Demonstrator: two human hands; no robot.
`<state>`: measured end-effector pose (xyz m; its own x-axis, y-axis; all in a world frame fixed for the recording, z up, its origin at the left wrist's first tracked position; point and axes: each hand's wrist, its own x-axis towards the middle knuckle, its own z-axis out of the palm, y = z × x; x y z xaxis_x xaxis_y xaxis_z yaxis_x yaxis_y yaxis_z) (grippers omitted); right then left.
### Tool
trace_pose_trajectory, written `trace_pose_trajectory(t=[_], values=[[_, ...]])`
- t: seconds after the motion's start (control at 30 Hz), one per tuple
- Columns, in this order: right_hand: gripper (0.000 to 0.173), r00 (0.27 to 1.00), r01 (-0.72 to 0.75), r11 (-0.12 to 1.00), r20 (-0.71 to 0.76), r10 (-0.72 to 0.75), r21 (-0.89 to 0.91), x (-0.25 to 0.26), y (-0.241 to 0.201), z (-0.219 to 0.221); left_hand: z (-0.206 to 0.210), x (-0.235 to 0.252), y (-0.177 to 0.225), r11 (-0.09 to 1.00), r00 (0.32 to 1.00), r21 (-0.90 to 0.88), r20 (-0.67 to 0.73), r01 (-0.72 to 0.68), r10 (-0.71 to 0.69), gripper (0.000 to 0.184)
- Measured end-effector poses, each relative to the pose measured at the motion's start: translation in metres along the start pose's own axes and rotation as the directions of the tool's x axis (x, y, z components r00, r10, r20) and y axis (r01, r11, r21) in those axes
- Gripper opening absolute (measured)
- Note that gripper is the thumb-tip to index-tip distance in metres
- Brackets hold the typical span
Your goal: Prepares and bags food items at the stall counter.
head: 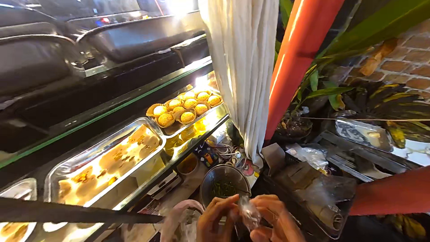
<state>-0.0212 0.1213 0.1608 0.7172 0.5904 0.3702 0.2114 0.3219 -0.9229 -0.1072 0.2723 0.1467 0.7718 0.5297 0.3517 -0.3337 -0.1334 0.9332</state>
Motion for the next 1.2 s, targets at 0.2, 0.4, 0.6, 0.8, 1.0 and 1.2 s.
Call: trace_pose_trajectory(t=[0.2,0.4,0.6,0.8,1.0,1.2], values=[[0.016,0.974,0.215,0.878,0.159,-0.161,-0.428,0.002,0.027,0.014,0.017,-0.027,-0.004,0.965,0.892,-0.148,-0.372,0.218,-0.259,0.025],[0.022,0.944,0.295,0.88,0.258,-0.207,-0.372,0.005,0.039,0.02,0.036,-0.05,0.005,0.812,0.638,-0.508,-0.531,0.288,-0.558,0.026],[0.013,0.876,0.368,0.897,0.415,-0.246,-0.244,-0.001,0.053,0.022,0.054,-0.076,0.006,0.771,0.47,-0.621,-0.644,0.142,-0.604,0.028],[0.015,0.763,0.396,0.905,0.604,-0.231,-0.154,-0.015,0.066,0.01,0.076,-0.096,0.009,0.742,0.307,-0.664,-0.689,0.097,-0.657,0.031],[0.01,0.696,0.306,0.949,0.698,-0.169,-0.074,-0.028,0.073,0.011,0.089,-0.118,0.003,0.771,0.189,-0.635,-0.752,0.047,-0.631,0.029],[0.01,0.636,0.132,0.99,0.762,-0.125,0.052,-0.03,0.079,0.021,0.085,-0.147,-0.01,0.962,0.273,-0.154,-0.938,0.225,-0.214,0.021]])
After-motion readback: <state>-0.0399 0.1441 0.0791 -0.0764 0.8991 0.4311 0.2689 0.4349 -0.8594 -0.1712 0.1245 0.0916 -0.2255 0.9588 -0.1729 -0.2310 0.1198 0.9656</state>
